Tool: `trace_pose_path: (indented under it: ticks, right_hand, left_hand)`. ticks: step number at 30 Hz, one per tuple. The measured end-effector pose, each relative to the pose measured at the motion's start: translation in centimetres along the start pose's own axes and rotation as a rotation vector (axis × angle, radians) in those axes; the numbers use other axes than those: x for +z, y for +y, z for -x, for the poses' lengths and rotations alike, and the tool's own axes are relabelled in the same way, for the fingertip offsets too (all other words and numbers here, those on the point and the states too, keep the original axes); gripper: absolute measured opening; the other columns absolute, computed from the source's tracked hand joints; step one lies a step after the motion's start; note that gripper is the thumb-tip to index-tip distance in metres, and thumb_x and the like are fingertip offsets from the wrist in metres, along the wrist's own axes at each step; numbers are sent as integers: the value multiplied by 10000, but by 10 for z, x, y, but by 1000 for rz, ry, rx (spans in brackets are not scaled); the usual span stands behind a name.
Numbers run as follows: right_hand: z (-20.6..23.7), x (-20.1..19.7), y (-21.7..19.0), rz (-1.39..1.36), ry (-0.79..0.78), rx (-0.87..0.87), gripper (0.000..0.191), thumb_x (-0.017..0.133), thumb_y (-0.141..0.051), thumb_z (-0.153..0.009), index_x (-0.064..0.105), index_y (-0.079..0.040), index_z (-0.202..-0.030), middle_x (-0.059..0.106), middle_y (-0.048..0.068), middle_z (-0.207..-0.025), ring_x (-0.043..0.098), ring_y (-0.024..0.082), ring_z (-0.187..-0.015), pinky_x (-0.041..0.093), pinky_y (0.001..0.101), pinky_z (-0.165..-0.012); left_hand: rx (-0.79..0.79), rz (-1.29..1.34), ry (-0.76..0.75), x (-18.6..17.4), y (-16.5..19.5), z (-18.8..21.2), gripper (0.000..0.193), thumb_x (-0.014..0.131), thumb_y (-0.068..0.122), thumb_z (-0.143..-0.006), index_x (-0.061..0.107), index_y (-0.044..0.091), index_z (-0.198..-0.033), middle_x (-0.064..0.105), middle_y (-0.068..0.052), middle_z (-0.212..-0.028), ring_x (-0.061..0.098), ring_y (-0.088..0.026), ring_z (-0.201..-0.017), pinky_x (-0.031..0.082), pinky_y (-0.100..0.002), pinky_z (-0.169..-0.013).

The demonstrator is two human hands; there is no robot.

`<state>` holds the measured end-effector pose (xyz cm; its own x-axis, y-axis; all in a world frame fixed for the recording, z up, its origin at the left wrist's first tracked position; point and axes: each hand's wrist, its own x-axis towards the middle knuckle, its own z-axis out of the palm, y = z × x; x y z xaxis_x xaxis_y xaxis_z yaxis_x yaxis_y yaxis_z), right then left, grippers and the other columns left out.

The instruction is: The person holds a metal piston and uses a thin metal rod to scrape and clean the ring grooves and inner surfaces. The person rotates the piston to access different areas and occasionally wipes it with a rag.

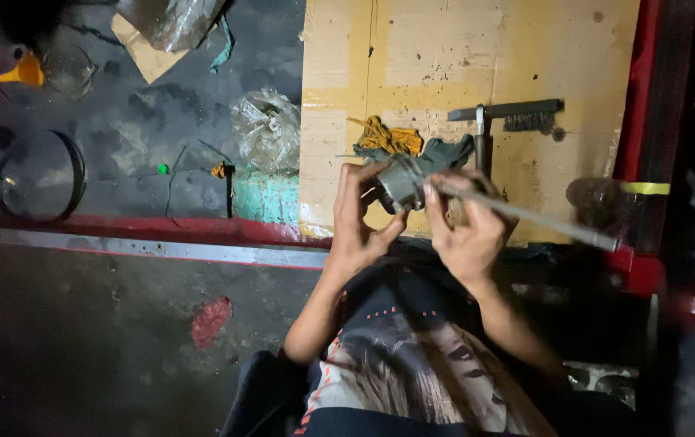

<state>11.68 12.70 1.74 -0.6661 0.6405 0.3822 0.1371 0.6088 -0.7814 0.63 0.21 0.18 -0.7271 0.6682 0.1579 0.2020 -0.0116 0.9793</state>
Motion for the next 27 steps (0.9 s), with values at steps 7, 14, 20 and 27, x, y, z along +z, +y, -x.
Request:
trace_pose_path:
  ticks: [7, 14, 20, 27]
  right_hand:
    - [-3, 3, 1, 16, -2, 11, 93, 758, 15, -935, 741, 18, -1026, 740, 129, -974, 714, 229, -846, 546, 331, -749]
    - [5, 9, 0, -5, 39, -7, 125, 744, 13, -934, 724, 26, -1057, 707, 144, -993, 699, 254, -908, 546, 344, -818]
    - [0, 3, -3, -21, -8, 6, 133, 742, 5, -940, 723, 16, -1071, 715, 128, -1005, 710, 241, -924, 550, 339, -833]
    - [-2, -2, -3, 43, -4, -14, 109, 753, -2, -940, 722, 8, -1044, 713, 155, -964, 702, 276, -875, 529, 350, -795]
  left_hand:
    - [112, -198, 18, -2, 1, 2, 679, 805, -47, -756, 509, -28, -1367, 520, -169, -1195, 602, -296, -1115, 540, -360, -959]
    - [37, -171, 16, -7, 5, 3, 682, 820, -14, -757, 520, -31, -1369, 514, -157, -1163, 612, -279, -1066, 549, -335, -907]
    - [7, -107, 56, -4, 7, 2, 615, 787, -20, -806, 516, -38, -1358, 511, -149, -1198, 653, -255, -1072, 588, -300, -895]
    - [-37, -48, 47, 1, 7, 5, 601, 781, -6, -798, 523, -41, -1339, 524, -154, -1175, 655, -277, -1058, 575, -328, -900]
